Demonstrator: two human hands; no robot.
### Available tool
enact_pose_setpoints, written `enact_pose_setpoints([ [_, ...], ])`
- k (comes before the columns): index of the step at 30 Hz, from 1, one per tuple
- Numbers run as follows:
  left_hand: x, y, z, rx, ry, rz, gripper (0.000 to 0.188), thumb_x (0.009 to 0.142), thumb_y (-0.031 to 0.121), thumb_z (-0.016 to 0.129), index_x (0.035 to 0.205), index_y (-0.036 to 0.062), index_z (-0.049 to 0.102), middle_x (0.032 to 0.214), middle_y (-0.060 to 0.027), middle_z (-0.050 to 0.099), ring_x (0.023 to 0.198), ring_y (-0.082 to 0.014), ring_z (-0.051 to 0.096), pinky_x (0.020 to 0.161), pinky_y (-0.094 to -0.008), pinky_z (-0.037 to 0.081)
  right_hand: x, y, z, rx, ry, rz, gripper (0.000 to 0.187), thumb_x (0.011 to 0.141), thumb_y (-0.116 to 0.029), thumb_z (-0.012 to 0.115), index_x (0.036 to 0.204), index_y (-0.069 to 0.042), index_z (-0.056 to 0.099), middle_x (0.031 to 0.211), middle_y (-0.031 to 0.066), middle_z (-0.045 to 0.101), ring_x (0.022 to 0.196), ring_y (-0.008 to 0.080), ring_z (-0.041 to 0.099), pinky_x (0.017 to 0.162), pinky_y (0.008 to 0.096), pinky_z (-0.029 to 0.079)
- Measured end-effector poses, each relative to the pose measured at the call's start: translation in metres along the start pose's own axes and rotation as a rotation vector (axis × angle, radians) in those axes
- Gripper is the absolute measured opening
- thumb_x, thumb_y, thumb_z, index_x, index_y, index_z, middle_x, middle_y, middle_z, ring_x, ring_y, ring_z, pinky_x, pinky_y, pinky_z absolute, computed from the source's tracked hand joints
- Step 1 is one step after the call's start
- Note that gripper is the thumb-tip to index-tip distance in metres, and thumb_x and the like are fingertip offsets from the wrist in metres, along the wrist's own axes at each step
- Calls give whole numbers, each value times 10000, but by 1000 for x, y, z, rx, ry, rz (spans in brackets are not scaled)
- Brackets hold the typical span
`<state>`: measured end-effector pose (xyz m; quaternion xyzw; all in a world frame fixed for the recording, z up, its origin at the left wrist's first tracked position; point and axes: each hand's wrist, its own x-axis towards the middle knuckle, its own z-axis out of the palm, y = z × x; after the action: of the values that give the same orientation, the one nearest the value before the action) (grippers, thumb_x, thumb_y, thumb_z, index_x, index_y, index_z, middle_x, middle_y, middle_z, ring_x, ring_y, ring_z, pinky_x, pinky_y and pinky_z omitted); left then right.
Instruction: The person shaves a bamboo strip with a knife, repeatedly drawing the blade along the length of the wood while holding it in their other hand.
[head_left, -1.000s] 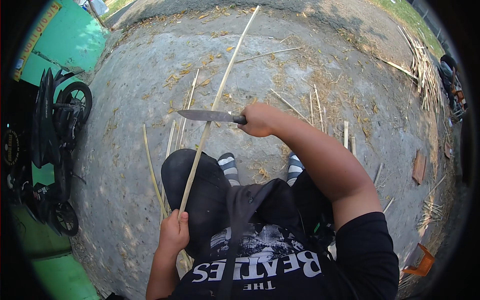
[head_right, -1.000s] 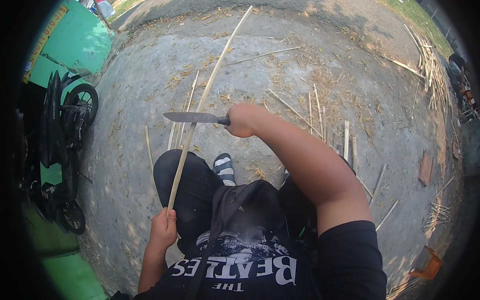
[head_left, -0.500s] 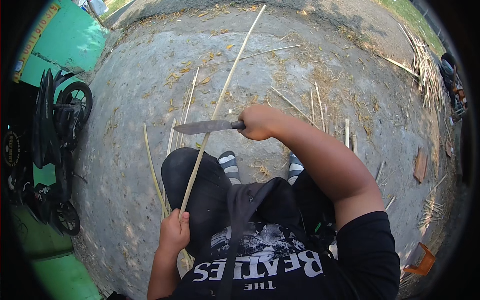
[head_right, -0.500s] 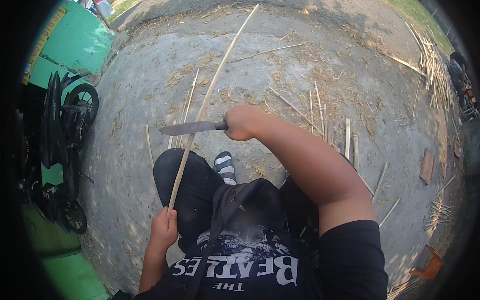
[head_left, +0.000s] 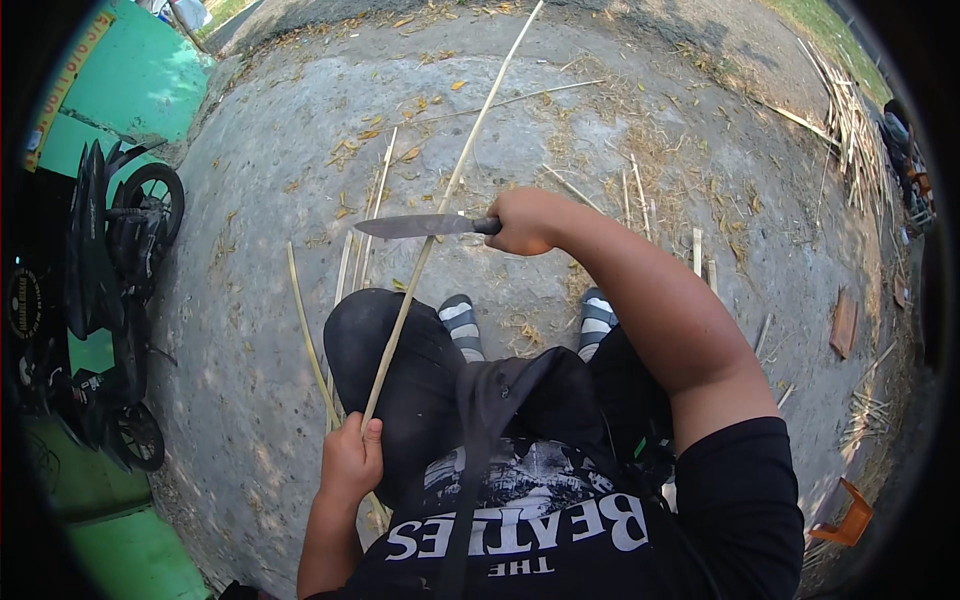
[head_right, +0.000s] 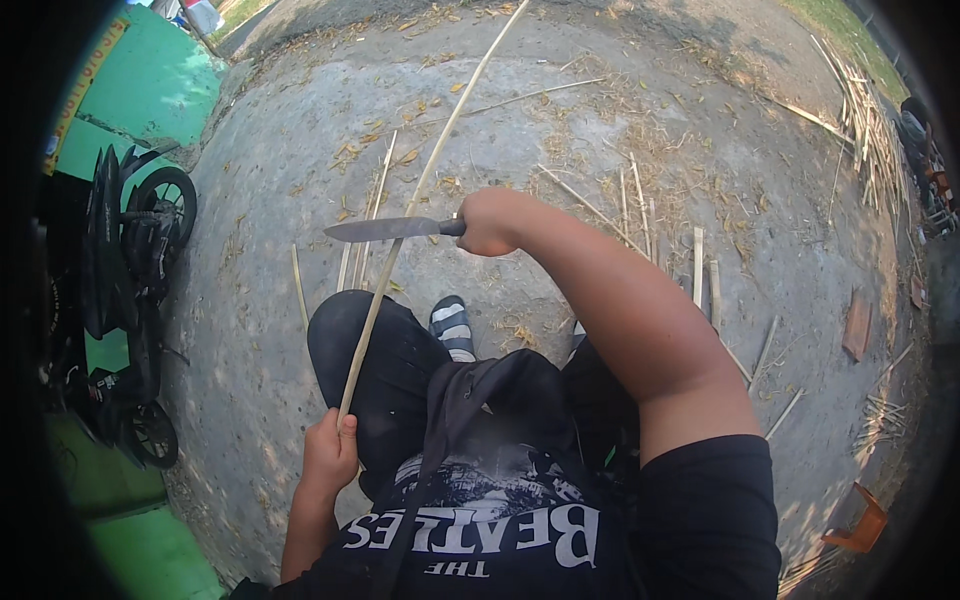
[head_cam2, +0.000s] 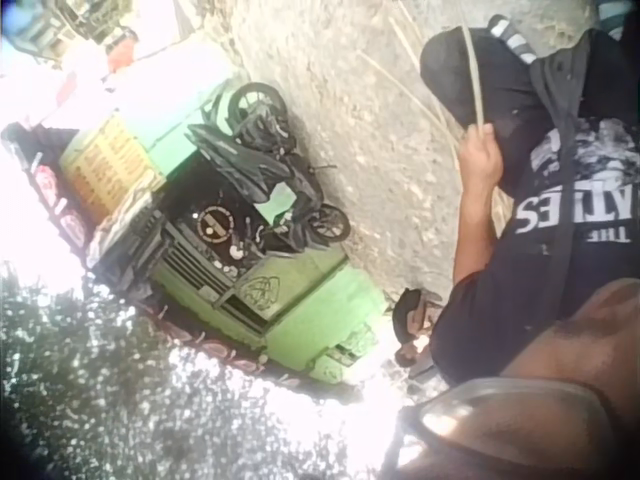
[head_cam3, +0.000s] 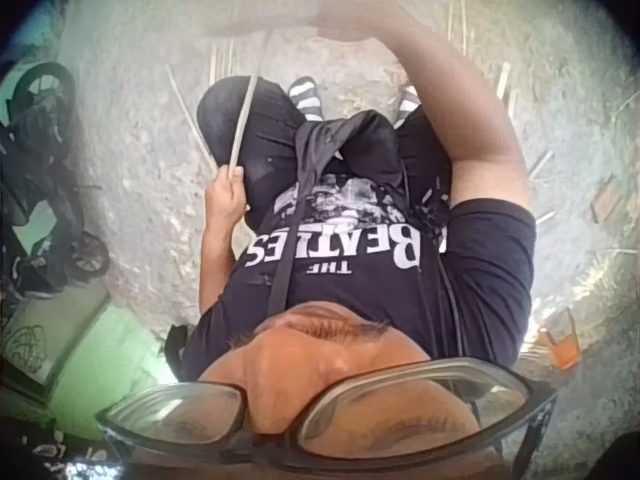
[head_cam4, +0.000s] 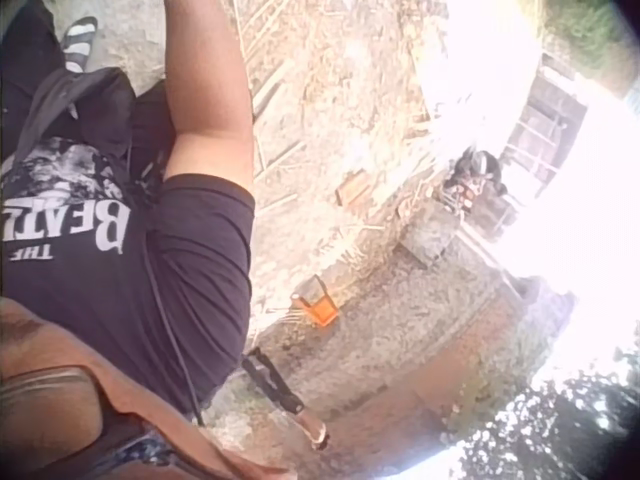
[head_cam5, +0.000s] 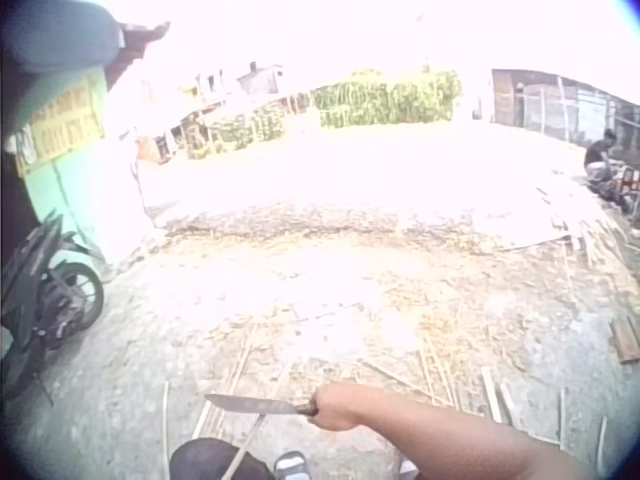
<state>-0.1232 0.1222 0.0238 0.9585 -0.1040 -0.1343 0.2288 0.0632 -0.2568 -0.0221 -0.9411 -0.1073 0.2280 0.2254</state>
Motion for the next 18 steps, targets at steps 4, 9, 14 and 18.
enact_pose_setpoints([
  [4,8,10,-6,18,-12,12,392,1049,293,548,785,6,516,615,-248,560,617,-510,579,541,-532,427,15,21,8,40,-43,104,332,829,-245,613,1050,-47,763,990,222,738,947,402,702,840,477,549],
  [9,5,7,-5,64,-43,-50,388,1046,297,553,792,5,529,626,-250,568,624,-506,586,547,-531,436,3,0,14,78,-31,7,337,820,-223,594,1046,-39,763,992,237,733,954,412,701,845,483,548],
  [14,2,7,0,39,33,6,385,1043,289,558,791,0,525,627,-259,567,631,-507,591,560,-538,442,5,31,-6,44,12,119,335,811,-209,592,1045,-43,765,1005,243,732,963,410,703,850,482,551],
  [18,4,9,-7,96,-17,-9,382,1042,284,560,787,2,523,631,-256,570,626,-503,589,556,-534,441,0,34,-3,72,1,137,339,817,-192,583,1056,-28,760,1022,250,728,970,407,700,858,480,551],
])
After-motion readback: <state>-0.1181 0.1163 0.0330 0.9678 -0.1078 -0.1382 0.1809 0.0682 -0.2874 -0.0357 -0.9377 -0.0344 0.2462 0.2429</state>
